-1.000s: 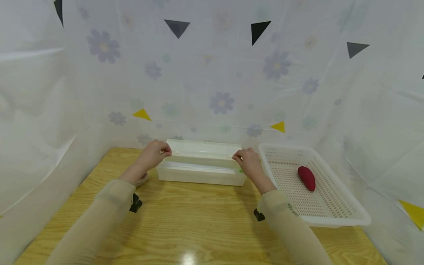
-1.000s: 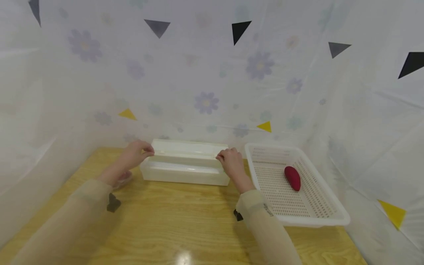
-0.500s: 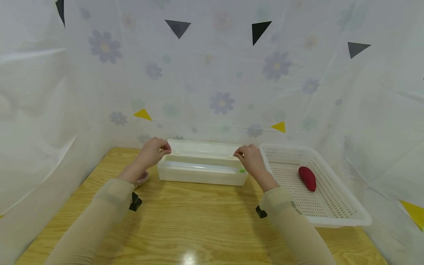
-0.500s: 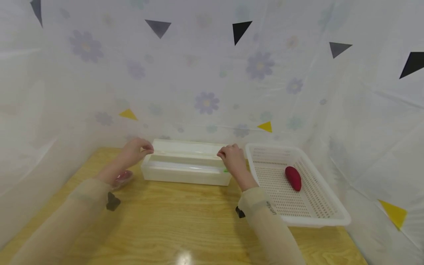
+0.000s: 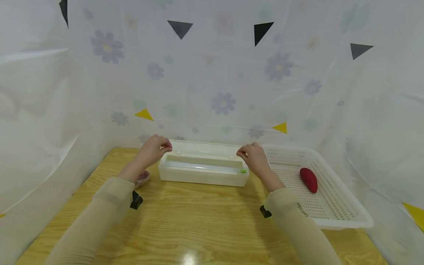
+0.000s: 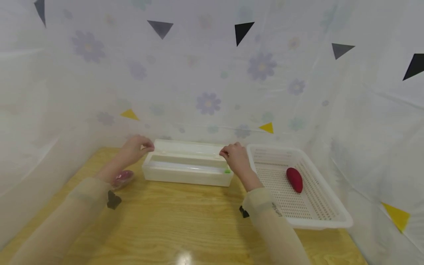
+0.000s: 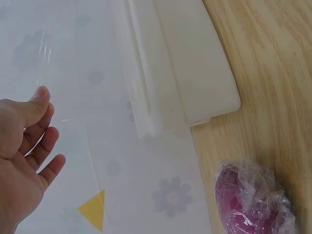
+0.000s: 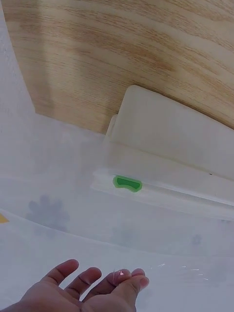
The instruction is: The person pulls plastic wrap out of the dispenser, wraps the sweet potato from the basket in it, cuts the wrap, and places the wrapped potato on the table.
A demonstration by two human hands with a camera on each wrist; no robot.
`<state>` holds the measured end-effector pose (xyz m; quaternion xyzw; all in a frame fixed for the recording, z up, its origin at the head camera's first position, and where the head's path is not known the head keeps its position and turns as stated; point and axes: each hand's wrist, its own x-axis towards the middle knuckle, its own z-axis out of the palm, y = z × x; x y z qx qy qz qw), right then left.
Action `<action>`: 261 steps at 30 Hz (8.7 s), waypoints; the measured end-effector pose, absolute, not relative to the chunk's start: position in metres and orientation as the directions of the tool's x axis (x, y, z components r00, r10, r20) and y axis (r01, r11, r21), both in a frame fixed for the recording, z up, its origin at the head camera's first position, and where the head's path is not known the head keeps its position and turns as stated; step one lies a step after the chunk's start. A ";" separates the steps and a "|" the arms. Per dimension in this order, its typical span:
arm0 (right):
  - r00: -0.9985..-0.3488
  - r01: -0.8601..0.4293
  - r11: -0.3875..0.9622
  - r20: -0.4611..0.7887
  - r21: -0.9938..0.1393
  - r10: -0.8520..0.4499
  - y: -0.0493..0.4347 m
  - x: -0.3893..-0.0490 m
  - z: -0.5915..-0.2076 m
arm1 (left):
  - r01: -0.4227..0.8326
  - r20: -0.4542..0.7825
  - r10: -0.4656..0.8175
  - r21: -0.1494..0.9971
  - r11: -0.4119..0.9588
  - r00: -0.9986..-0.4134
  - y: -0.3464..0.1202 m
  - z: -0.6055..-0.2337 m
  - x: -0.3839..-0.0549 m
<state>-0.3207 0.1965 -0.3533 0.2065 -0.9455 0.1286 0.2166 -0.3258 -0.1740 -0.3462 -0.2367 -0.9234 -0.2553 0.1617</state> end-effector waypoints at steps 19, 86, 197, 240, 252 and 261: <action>-0.714 -0.547 0.834 0.560 -0.074 -0.419 0.204 -0.315 -0.339 | 0.536 0.450 0.359 0.370 0.759 -0.818 -0.176 -0.336 -0.322; -0.590 -0.583 0.812 0.680 0.013 -0.435 0.216 -0.319 -0.298 | 0.568 0.517 0.365 0.314 0.761 -0.774 -0.168 -0.286 -0.320; -0.414 -0.695 0.716 0.781 0.060 -0.467 0.223 -0.323 -0.244 | 0.647 0.710 0.317 0.251 0.720 -0.628 -0.171 -0.240 -0.316; -0.340 -0.704 0.705 0.830 0.087 -0.443 0.227 -0.322 -0.228 | 0.694 0.801 0.314 0.166 0.701 -0.509 -0.167 -0.221 -0.311; -0.338 -0.705 0.704 0.833 0.085 -0.439 0.224 -0.323 -0.234 | 0.688 0.779 0.321 0.187 0.701 -0.538 -0.168 -0.227 -0.310; -0.352 -0.709 0.699 0.809 0.098 -0.470 0.221 -0.318 -0.236 | 0.678 0.765 0.319 0.200 0.708 -0.559 -0.174 -0.237 -0.306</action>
